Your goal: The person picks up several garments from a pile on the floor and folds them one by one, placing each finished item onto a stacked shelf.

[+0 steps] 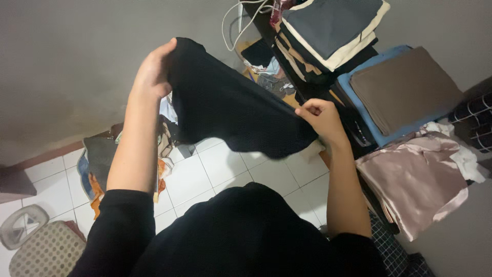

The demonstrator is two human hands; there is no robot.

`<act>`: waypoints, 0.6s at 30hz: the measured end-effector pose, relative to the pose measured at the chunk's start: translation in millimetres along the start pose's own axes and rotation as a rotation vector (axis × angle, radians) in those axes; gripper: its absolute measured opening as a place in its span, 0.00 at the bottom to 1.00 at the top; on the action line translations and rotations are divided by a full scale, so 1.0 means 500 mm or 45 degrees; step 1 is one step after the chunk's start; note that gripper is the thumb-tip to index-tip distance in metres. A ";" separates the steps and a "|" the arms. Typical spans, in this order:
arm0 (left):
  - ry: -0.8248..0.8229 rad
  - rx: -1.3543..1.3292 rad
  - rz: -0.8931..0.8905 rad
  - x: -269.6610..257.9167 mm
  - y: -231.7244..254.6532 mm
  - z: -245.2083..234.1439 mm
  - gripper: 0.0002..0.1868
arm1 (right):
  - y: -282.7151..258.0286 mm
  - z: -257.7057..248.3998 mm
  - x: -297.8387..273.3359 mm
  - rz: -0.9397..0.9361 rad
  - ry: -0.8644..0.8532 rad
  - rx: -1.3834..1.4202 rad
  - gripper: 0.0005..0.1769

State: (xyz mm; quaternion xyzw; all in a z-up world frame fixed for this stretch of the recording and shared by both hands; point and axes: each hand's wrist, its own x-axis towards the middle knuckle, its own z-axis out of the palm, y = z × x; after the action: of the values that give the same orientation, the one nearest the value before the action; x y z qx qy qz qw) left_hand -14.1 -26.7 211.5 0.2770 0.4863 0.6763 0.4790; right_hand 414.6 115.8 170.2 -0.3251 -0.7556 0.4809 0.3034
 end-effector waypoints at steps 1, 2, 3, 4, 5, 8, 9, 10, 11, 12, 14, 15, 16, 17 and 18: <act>0.003 0.000 0.000 -0.002 0.005 0.004 0.44 | 0.000 0.001 0.003 0.000 -0.003 0.001 0.08; 0.087 0.039 -0.032 -0.003 0.009 0.008 0.44 | 0.003 0.001 0.006 -0.008 0.011 -0.028 0.08; 0.170 0.078 -0.066 -0.005 0.011 0.012 0.44 | 0.008 0.001 0.007 -0.013 0.026 -0.057 0.08; 0.171 0.078 -0.069 -0.006 0.012 0.015 0.44 | 0.016 0.002 0.008 -0.010 0.025 -0.056 0.08; 0.200 0.106 -0.073 -0.008 0.012 0.018 0.44 | 0.025 0.004 0.010 -0.098 0.160 0.075 0.12; 0.271 0.185 -0.076 -0.002 0.004 0.027 0.41 | 0.052 0.002 0.017 -0.258 0.377 0.137 0.15; 0.311 0.236 -0.072 0.003 0.001 0.027 0.38 | 0.058 0.000 0.019 -0.331 0.459 0.065 0.16; 0.310 0.237 -0.072 0.008 0.001 0.023 0.38 | 0.063 -0.001 0.022 -0.331 0.460 0.065 0.16; 0.189 0.190 -0.040 0.014 0.001 0.016 0.33 | 0.066 -0.004 0.023 -0.336 0.501 0.135 0.17; 0.067 0.144 -0.008 0.021 0.000 0.008 0.29 | 0.068 -0.006 0.024 -0.341 0.541 0.206 0.18; 0.085 0.362 0.122 0.043 -0.016 0.007 0.25 | 0.067 -0.011 0.024 -0.311 0.593 0.123 0.14; 0.107 0.580 0.254 0.050 -0.022 0.007 0.22 | 0.067 -0.013 0.023 -0.281 0.641 0.042 0.12; 0.106 0.581 0.256 0.053 -0.025 0.007 0.22 | 0.067 -0.016 0.023 -0.282 0.643 0.043 0.12; 0.047 0.784 0.367 0.053 -0.030 0.013 0.22 | 0.068 -0.021 0.022 -0.401 0.722 -0.219 0.12; -0.012 0.986 0.479 0.051 -0.032 0.022 0.22 | 0.069 -0.027 0.022 -0.518 0.792 -0.483 0.13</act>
State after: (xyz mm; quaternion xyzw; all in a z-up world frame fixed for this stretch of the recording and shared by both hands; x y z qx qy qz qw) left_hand -8.5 2.0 198.8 0.5231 0.6433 0.5180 0.2102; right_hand 425.2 142.9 144.6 -0.3491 -0.7519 0.1423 0.5408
